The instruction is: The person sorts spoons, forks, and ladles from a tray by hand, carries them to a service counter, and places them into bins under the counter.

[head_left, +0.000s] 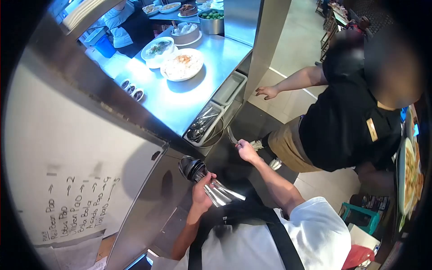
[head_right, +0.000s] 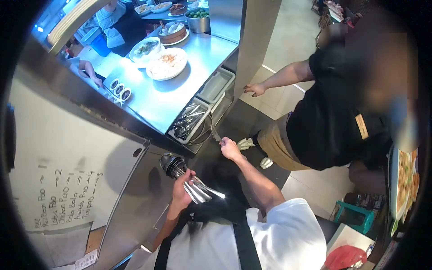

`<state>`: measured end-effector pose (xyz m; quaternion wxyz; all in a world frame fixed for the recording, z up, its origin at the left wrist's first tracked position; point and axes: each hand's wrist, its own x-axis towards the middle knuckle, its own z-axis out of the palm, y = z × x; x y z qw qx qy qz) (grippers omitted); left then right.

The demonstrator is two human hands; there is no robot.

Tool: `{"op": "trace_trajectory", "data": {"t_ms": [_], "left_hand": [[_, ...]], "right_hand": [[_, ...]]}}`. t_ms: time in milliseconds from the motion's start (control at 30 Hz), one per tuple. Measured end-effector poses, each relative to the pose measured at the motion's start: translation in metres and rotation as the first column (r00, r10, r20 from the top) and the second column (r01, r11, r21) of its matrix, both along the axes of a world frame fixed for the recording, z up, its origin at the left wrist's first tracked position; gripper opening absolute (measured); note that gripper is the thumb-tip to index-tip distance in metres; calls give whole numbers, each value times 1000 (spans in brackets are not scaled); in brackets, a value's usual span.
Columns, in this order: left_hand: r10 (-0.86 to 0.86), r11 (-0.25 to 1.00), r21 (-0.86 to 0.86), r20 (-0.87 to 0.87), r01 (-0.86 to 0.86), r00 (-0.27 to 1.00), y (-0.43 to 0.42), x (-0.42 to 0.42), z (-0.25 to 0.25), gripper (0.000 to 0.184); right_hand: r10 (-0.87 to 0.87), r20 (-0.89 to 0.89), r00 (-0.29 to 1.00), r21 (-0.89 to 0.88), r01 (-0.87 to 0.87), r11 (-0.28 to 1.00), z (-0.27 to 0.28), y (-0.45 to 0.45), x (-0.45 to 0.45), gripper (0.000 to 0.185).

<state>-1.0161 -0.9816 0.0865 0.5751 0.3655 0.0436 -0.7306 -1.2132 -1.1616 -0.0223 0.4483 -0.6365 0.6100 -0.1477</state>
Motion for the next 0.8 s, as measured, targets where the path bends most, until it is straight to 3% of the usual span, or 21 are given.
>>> {"op": "trace_trajectory", "data": {"t_ms": [133,167,200,267,333,467,500,600,633,700,800], "left_hand": [[32,999,19,24,-32,999,-31,-6,5,20],[40,998,42,35,-42,999,-37,-7,6,20],[63,997,52,18,-64,998,-46,-9,4,20],[81,997,11,45,-82,996,-65,-17,10,19],[26,999,-35,19,-26,999,-77,-17,-6,18],[3,998,-63,22,-2,1000,-97,-28,-5,15],[30,999,-45,83,-27,996,-100,-30,-13,14],[9,998,-57,179,2,984,-108,-34,7,13],[8,996,-90,126,3,992,-110,-33,4,14],[-72,985,-145,138,92,988,-113,-31,1,15],[-217,944,-209,197,257,956,-120,-28,-3,17]], "right_hand": [[-15,8,1000,-133,16,991,-37,-50,2,16],[13,128,992,-208,14,978,-42,-57,1,19],[9,295,955,-71,12,997,-15,-60,0,23],[61,542,838,163,-176,971,40,-60,-6,22],[5,640,769,300,-256,919,82,-45,-4,24],[61,732,679,295,-397,869,122,-20,-8,21],[-23,740,672,370,-378,849,131,-13,-7,24],[-110,745,658,369,-269,890,119,-1,-11,24],[-165,749,641,363,-190,912,120,1,-11,24],[-269,760,592,349,-22,937,123,1,-12,25],[-253,787,562,253,79,964,140,-12,-15,23]]}}
